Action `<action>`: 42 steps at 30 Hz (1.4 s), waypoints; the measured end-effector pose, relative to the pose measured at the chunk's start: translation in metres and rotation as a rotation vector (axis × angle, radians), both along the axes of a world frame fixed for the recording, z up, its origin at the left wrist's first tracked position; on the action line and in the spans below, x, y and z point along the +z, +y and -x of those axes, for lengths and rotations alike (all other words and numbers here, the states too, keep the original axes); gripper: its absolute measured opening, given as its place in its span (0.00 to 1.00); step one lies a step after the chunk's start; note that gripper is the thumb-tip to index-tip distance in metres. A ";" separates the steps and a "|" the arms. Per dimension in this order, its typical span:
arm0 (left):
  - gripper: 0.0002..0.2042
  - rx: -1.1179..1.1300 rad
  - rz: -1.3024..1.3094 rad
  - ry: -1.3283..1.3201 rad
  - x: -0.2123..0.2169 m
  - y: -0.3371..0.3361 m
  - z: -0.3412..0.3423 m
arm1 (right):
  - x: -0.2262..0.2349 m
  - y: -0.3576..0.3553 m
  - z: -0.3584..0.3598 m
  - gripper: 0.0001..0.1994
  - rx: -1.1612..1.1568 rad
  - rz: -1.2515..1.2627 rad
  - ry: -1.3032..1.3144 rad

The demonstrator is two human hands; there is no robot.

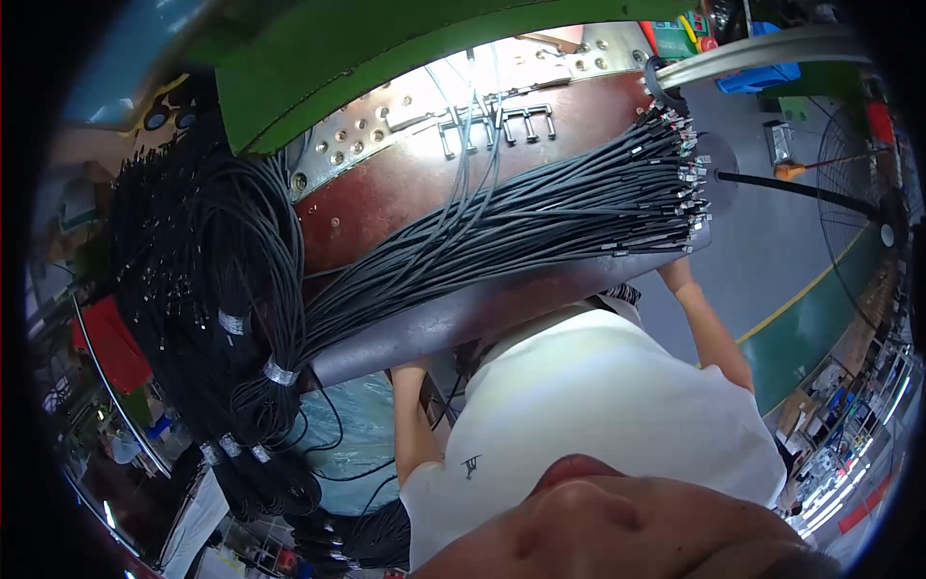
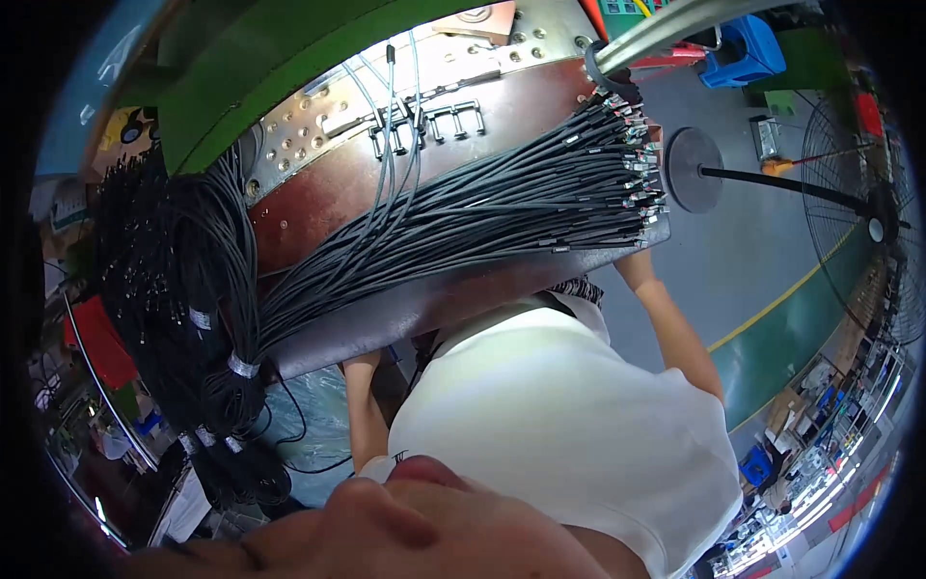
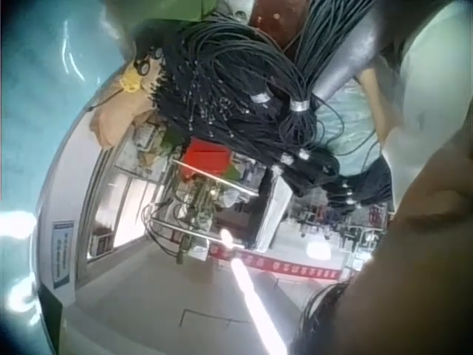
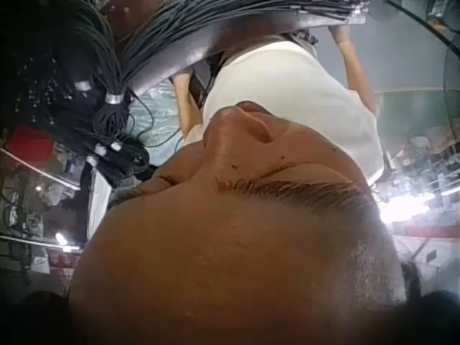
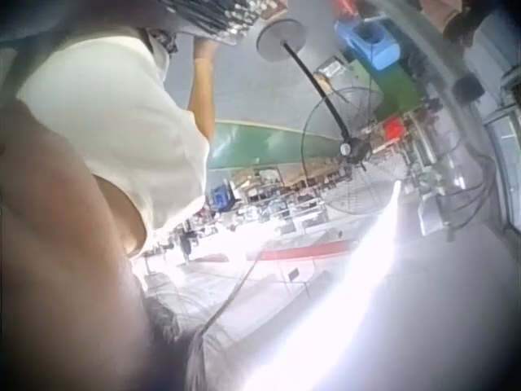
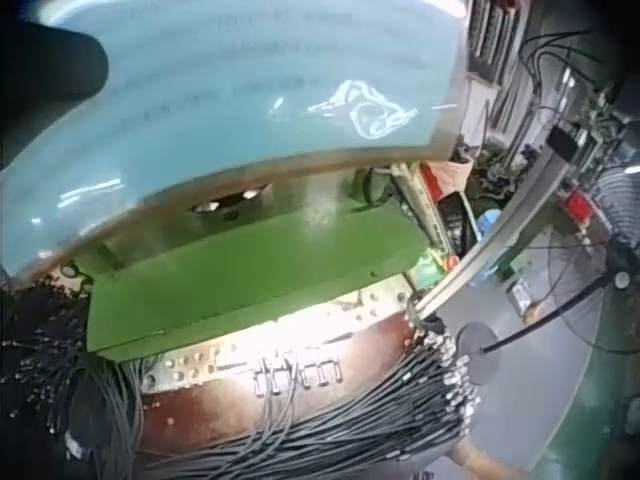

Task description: Arranging and sorting bundles of black cables on a workbench in a factory.

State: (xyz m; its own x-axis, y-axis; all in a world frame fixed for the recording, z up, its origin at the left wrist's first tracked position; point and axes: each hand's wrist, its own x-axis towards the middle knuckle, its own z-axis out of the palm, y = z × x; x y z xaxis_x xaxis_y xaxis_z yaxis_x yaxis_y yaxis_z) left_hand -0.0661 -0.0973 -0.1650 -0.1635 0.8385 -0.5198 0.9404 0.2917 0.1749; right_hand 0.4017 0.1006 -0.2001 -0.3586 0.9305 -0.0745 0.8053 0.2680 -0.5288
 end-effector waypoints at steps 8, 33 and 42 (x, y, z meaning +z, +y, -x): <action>0.14 0.015 -0.272 -0.039 0.006 0.009 -0.004 | 0.015 0.004 0.017 0.17 -0.032 -0.031 0.133; 0.26 -0.296 -0.344 -0.056 0.182 0.173 -0.027 | 0.206 0.148 0.058 0.10 0.097 -0.463 0.337; 0.08 0.022 -0.695 -0.232 0.172 0.161 -0.014 | 0.204 0.169 0.122 0.09 0.434 -0.455 0.190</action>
State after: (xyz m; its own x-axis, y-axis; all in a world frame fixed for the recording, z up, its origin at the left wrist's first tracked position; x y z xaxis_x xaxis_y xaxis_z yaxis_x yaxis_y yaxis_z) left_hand -0.0517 0.0637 0.0073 -0.1341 0.9851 0.1081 0.8520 0.0589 0.5203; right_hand 0.2796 0.2695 0.0040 -0.6767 0.6218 0.3943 0.4771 0.7782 -0.4083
